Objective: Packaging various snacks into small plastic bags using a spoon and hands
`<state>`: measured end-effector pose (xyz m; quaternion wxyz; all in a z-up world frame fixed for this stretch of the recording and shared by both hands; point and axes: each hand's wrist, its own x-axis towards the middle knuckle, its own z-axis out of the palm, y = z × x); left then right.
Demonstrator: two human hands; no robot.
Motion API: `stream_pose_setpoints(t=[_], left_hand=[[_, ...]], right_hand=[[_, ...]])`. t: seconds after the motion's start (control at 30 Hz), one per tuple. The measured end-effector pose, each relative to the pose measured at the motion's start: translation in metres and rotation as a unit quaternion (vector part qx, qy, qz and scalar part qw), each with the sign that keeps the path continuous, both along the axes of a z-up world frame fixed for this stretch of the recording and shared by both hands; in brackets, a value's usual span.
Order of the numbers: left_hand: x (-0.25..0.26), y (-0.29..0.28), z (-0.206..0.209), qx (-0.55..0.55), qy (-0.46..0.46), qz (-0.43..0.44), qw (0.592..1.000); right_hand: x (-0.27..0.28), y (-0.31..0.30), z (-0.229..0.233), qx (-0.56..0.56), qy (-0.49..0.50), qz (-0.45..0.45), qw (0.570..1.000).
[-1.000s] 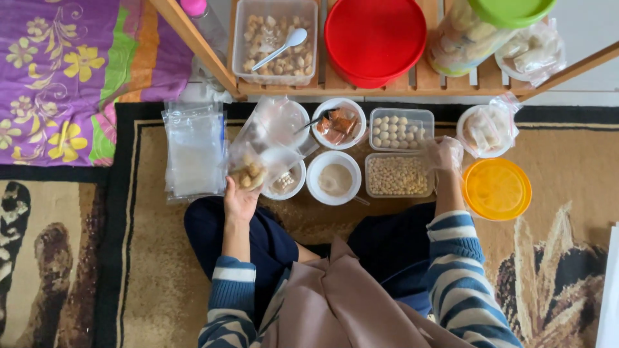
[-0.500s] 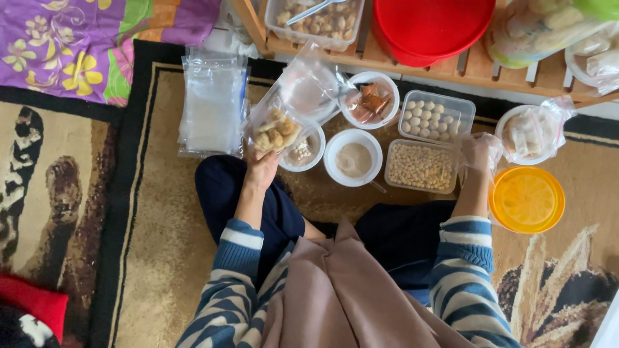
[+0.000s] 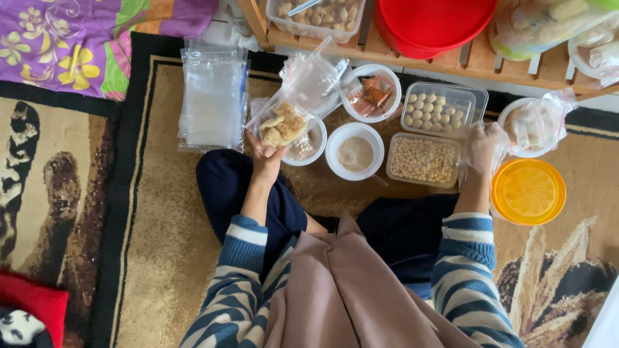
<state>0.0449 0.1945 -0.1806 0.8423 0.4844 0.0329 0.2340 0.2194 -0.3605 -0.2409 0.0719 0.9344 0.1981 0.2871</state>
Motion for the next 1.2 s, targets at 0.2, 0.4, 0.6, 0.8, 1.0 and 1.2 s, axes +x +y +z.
stream_pose_setpoints(t=[0.2,0.4,0.6,0.8,1.0,1.2], left_hand=[[-0.001,0.003,0.02,-0.063,-0.019,-0.021,0.998],[-0.004,0.002,0.045,-0.118,-0.011,-0.028,0.992],[-0.006,0.008,0.034,-0.152,-0.007,-0.028,0.988],[-0.005,0.006,0.015,-0.157,0.025,-0.036,0.987],[-0.009,0.013,0.008,-0.185,0.015,-0.072,0.98],[-0.01,0.014,0.01,-0.188,0.032,-0.076,0.979]], right_hand=[[0.004,0.033,0.036,0.393,0.141,-0.149,0.897],[-0.024,0.098,0.092,0.749,0.219,-0.107,0.616],[-0.048,0.113,0.181,0.628,0.207,-0.027,0.75],[-0.01,0.174,0.235,0.252,-0.173,0.103,0.947],[0.052,0.254,0.261,0.129,0.277,-0.098,0.947],[0.078,0.231,0.239,0.256,0.327,-0.004,0.909]])
